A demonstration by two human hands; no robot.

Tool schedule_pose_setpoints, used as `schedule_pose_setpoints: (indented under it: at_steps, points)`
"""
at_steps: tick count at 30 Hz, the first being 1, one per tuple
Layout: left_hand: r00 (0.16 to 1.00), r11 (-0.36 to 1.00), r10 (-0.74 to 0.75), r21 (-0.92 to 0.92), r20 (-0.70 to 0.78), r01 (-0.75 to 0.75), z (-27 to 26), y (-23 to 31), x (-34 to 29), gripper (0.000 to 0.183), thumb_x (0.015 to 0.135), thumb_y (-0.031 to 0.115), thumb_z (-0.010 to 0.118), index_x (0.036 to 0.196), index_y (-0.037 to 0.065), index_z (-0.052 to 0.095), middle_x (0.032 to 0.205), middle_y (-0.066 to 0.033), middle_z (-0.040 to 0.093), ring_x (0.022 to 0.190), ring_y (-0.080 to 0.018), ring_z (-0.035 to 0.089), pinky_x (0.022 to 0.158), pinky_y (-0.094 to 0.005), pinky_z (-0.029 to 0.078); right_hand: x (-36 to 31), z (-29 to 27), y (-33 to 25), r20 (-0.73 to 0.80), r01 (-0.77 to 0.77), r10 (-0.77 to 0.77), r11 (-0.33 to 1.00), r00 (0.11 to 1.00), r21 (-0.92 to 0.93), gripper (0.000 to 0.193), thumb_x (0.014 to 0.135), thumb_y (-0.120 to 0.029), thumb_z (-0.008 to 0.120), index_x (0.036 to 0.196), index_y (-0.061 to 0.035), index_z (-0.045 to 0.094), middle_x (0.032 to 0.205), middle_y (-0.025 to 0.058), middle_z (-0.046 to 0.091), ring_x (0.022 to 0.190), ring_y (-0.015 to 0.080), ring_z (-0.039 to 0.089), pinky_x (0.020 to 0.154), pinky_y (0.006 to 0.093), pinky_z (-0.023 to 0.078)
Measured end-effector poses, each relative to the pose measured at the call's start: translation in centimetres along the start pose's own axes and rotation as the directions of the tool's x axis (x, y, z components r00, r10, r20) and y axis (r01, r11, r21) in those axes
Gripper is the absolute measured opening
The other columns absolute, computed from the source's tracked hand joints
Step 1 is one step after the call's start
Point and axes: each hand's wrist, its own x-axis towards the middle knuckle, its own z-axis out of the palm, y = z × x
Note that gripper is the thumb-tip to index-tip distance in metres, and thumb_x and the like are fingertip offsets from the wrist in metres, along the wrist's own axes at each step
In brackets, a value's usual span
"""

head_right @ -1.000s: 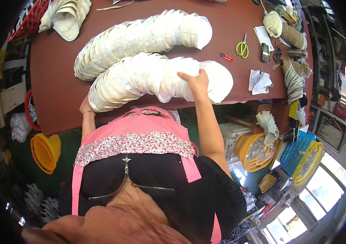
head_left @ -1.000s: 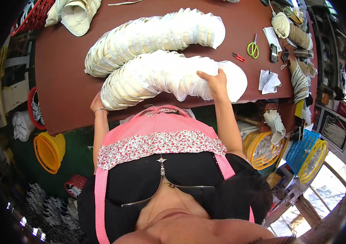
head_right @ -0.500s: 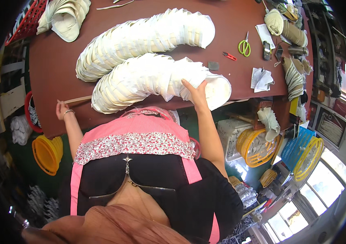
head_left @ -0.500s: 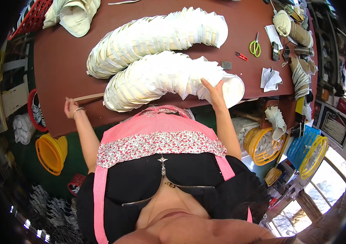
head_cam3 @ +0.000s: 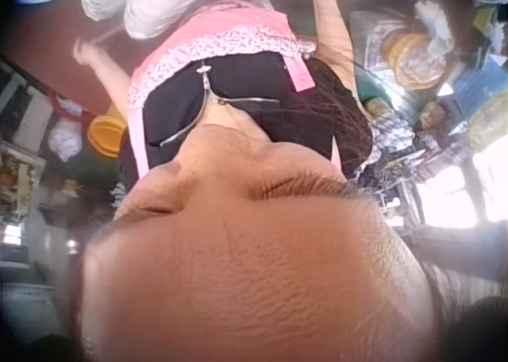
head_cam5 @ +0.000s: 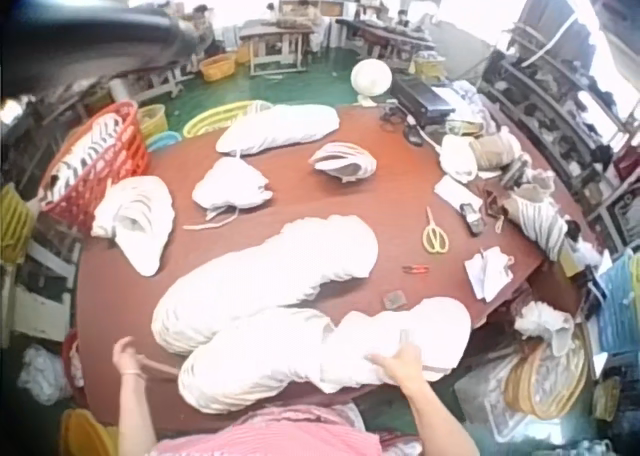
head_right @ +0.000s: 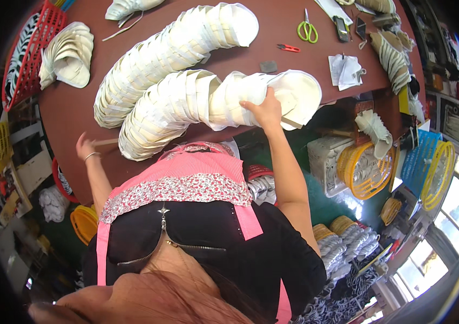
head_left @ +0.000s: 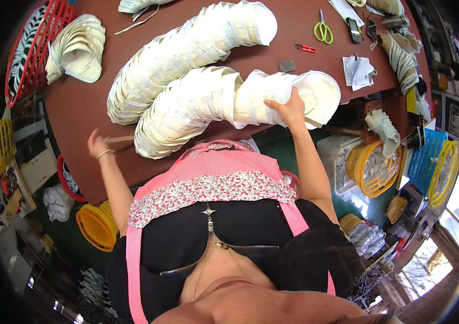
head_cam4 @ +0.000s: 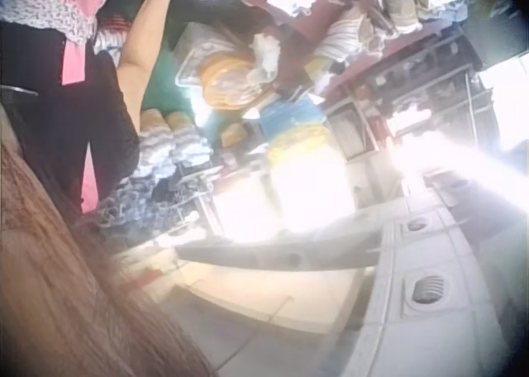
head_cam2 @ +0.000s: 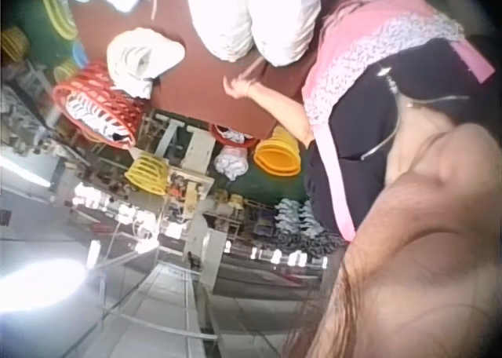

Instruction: Counting and sorting shoe uppers into organized stacks and recording the counts on a notepad.

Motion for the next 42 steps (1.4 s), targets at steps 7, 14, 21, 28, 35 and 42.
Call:
schedule_pose_setpoints:
  at_steps: [7,14,21,28,35,42]
  points:
    - [0.855,0.899,-0.381,-0.357,-0.353,0.253,-11.6,-5.8,9.7,0.021,0.092,0.008,0.052,0.105,0.003,0.067,0.085,-0.0109,0.058,0.083,-0.0271,0.059,0.077,-0.0454,0.052,2.3,3.3,2.3,0.046,-0.009,-0.010,0.920,0.999,0.393,0.078,0.063,-0.033,0.091,0.120,0.0061,0.055,0.109,0.0219,0.069,0.104,0.0327,0.068,0.091,0.0391,0.051]
    - [0.959,0.506,0.189,0.816,0.212,-0.279,-1.2,0.8,-2.5,0.038,0.096,0.025,0.059,0.132,0.013,0.057,0.110,-0.0212,0.066,0.103,-0.0378,0.064,0.094,-0.0456,0.050,2.8,2.6,2.4,0.102,-0.092,0.039,0.803,0.994,0.589,0.073,0.065,-0.022,0.091,0.122,0.0065,0.056,0.113,0.0184,0.069,0.106,0.0257,0.066,0.093,0.0356,0.051]
    - [0.229,0.233,0.575,0.111,0.785,-0.966,15.1,13.6,-18.2,0.057,0.077,0.018,0.077,0.129,0.005,0.058,0.127,-0.0204,0.059,0.123,-0.0375,0.052,0.105,-0.0463,0.041,1.8,1.9,0.9,-0.015,-0.014,0.020,0.944,1.000,0.330,0.077,0.064,-0.035,0.090,0.119,0.0050,0.055,0.111,0.0237,0.068,0.105,0.0346,0.067,0.092,0.0393,0.051]
    - [-0.088,-0.381,0.113,-0.039,0.990,-0.924,25.1,8.3,-33.2,0.088,0.071,0.044,0.077,0.136,-0.007,0.045,0.144,-0.0184,0.045,0.149,-0.0336,0.019,0.119,-0.0632,0.003,-0.1,0.8,-1.6,-0.021,-0.001,0.001,1.000,1.000,-0.003,0.072,0.066,-0.040,0.089,0.110,0.0054,0.054,0.101,0.0265,0.069,0.098,0.0397,0.068,0.085,0.0438,0.052]
    - [-0.224,-0.223,0.100,-0.198,0.969,-0.955,27.4,12.8,-31.8,0.097,0.064,0.026,0.080,0.150,0.015,0.037,0.146,-0.0182,0.044,0.142,-0.0393,0.032,0.118,-0.0625,0.014,-1.0,-0.6,0.5,-0.065,-0.009,0.021,0.986,0.998,0.169,0.078,0.067,-0.041,0.087,0.119,0.0059,0.052,0.107,0.0275,0.068,0.102,0.0409,0.067,0.087,0.0449,0.052]
    - [-0.185,0.130,-0.006,-0.183,0.983,-0.975,26.6,12.8,-26.2,0.100,0.065,0.023,0.070,0.154,0.010,0.026,0.145,-0.0193,0.043,0.132,-0.0380,0.044,0.113,-0.0498,0.032,1.4,2.3,-2.3,0.004,0.021,-0.023,0.980,1.000,0.197,0.081,0.066,-0.041,0.087,0.121,0.0068,0.052,0.109,0.0266,0.068,0.104,0.0395,0.067,0.090,0.0432,0.051]
